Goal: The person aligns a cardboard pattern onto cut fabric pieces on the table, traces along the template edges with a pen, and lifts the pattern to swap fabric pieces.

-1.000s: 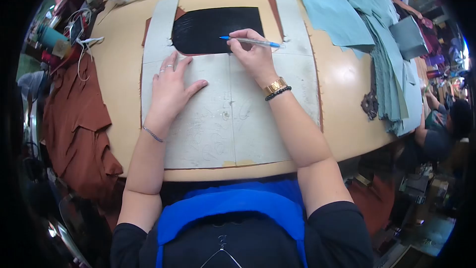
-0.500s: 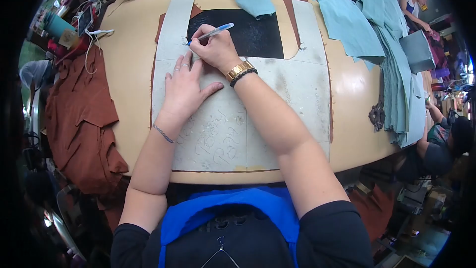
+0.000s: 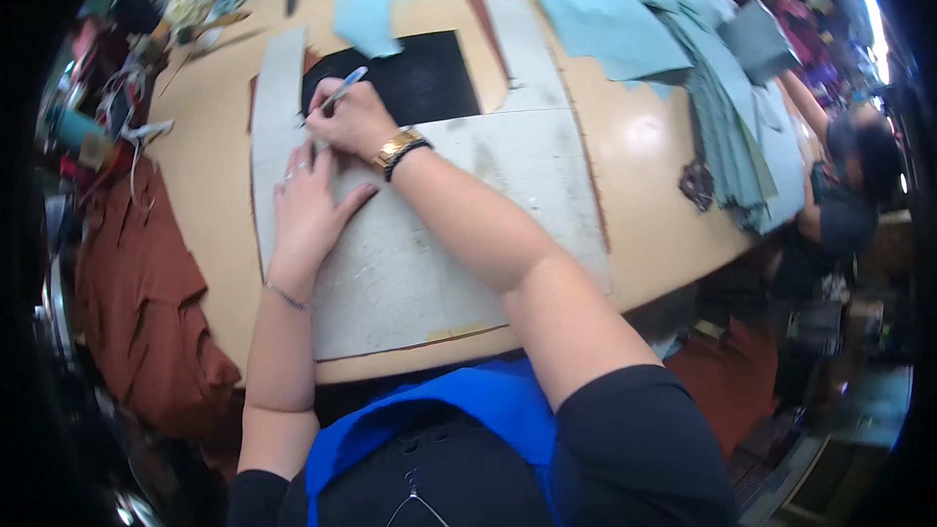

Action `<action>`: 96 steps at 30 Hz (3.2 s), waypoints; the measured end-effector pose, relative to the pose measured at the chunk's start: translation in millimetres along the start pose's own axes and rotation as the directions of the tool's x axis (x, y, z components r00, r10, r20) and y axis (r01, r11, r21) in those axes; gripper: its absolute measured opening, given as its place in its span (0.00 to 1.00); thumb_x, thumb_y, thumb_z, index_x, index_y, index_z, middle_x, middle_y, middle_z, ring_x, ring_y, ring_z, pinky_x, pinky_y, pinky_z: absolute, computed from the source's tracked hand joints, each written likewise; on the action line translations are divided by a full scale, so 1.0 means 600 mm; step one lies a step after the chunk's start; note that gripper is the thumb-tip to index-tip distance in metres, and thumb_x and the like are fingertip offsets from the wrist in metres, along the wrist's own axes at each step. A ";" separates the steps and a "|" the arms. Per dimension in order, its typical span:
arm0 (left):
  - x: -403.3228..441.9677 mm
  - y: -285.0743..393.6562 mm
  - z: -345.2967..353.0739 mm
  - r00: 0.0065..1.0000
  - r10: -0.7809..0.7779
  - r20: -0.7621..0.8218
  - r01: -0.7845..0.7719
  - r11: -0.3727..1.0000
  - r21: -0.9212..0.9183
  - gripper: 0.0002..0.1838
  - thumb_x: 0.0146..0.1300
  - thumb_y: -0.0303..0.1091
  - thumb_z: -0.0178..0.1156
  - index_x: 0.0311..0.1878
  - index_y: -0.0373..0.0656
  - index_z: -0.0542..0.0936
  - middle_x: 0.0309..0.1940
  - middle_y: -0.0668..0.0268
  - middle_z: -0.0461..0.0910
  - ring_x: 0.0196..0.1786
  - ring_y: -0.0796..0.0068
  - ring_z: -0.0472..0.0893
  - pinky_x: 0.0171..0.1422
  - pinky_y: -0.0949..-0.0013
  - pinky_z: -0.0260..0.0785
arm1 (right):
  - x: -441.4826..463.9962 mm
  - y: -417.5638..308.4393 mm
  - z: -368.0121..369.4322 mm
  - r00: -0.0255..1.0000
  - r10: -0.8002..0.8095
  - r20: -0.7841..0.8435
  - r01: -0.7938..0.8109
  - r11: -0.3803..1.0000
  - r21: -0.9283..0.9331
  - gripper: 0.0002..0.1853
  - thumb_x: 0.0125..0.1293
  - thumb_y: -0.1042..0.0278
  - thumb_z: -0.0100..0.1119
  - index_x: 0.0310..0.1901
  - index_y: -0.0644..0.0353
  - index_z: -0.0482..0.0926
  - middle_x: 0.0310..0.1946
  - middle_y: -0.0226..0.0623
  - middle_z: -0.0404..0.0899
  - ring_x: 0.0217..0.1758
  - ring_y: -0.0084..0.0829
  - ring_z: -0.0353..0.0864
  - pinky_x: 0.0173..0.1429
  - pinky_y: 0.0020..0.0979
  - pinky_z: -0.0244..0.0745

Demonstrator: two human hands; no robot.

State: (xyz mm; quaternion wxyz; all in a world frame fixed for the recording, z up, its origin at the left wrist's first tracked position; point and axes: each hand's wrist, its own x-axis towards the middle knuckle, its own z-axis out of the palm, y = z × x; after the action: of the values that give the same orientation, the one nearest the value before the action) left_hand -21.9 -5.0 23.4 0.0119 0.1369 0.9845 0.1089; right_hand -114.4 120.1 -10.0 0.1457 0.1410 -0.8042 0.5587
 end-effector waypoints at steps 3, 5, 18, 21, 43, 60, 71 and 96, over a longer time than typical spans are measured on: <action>-0.002 -0.001 -0.002 1.000 0.018 -0.018 -0.018 1.000 -0.026 0.40 0.57 0.60 0.65 0.68 0.48 0.69 0.73 0.50 0.60 0.76 0.50 0.57 0.68 0.33 0.57 | -0.007 0.023 -0.052 0.991 0.086 -0.102 -0.063 0.977 0.204 0.06 0.59 0.68 0.64 0.35 0.61 0.82 0.27 0.36 0.84 0.28 0.24 0.81 0.34 0.27 0.76; -0.001 -0.003 0.003 1.000 0.006 -0.004 -0.006 0.997 -0.075 0.41 0.57 0.61 0.65 0.68 0.48 0.69 0.74 0.51 0.58 0.77 0.51 0.55 0.69 0.29 0.54 | -0.027 0.020 -0.113 0.979 0.179 -0.093 -0.137 0.927 0.348 0.06 0.64 0.68 0.65 0.40 0.61 0.82 0.34 0.32 0.85 0.33 0.19 0.83 0.37 0.23 0.76; -0.001 0.005 -0.009 1.000 0.004 0.020 -0.002 0.997 -0.082 0.40 0.58 0.59 0.66 0.69 0.49 0.68 0.74 0.50 0.58 0.77 0.51 0.55 0.70 0.31 0.55 | -0.144 0.120 -0.381 0.909 0.212 -0.358 -0.253 0.965 -0.072 0.05 0.64 0.70 0.60 0.35 0.63 0.79 0.28 0.29 0.81 0.29 0.16 0.77 0.36 0.21 0.73; -0.001 0.004 -0.006 1.000 0.006 0.008 -0.006 0.997 -0.078 0.39 0.59 0.58 0.65 0.69 0.49 0.68 0.74 0.49 0.58 0.78 0.50 0.55 0.71 0.31 0.54 | -0.143 0.114 -0.377 0.929 0.178 -0.324 -0.221 0.970 -0.102 0.05 0.64 0.71 0.61 0.36 0.64 0.78 0.28 0.30 0.81 0.29 0.16 0.78 0.36 0.20 0.74; -0.038 0.019 0.004 0.998 0.003 0.063 -0.006 0.999 0.047 0.40 0.63 0.62 0.59 0.75 0.60 0.62 0.77 0.54 0.49 0.80 0.51 0.47 0.72 0.23 0.41 | -0.146 0.111 -0.375 0.889 0.207 -0.408 -0.250 0.967 -0.055 0.06 0.59 0.68 0.62 0.32 0.62 0.80 0.24 0.26 0.80 0.27 0.16 0.76 0.34 0.22 0.73; -0.030 0.003 -0.009 0.998 0.053 0.039 -0.051 0.997 -0.061 0.39 0.60 0.59 0.63 0.71 0.54 0.67 0.75 0.53 0.54 0.78 0.48 0.51 0.72 0.24 0.44 | -0.144 0.090 -0.384 0.850 0.332 -0.408 -0.270 0.941 0.203 0.06 0.66 0.69 0.58 0.36 0.62 0.79 0.29 0.31 0.82 0.30 0.16 0.77 0.36 0.21 0.73; -0.131 -0.114 0.000 0.994 -0.101 -0.031 0.099 0.994 -0.036 0.42 0.66 0.53 0.59 0.77 0.48 0.55 0.78 0.49 0.49 0.80 0.49 0.47 0.77 0.35 0.39 | -0.353 -0.048 -0.433 0.864 0.400 -0.307 -0.490 0.811 -0.320 0.14 0.68 0.63 0.62 0.49 0.62 0.79 0.31 0.36 0.81 0.35 0.22 0.79 0.41 0.30 0.74; -0.129 -0.119 0.018 0.974 -0.224 -0.017 0.224 0.974 0.017 0.45 0.70 0.71 0.27 0.79 0.49 0.45 0.80 0.66 0.48 0.81 0.58 0.46 0.73 0.22 0.23 | -0.353 -0.132 -0.446 0.935 0.234 -0.267 -0.284 0.945 -0.166 0.12 0.65 0.73 0.65 0.48 0.65 0.78 0.38 0.27 0.78 0.41 0.18 0.74 0.48 0.23 0.71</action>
State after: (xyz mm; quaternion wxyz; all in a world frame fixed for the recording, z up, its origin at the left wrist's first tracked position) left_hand 34.2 -90.8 -2.9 0.0153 0.0243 0.9947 0.0985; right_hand 131.4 358.6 63.9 0.1817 -0.0518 -0.8441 0.5017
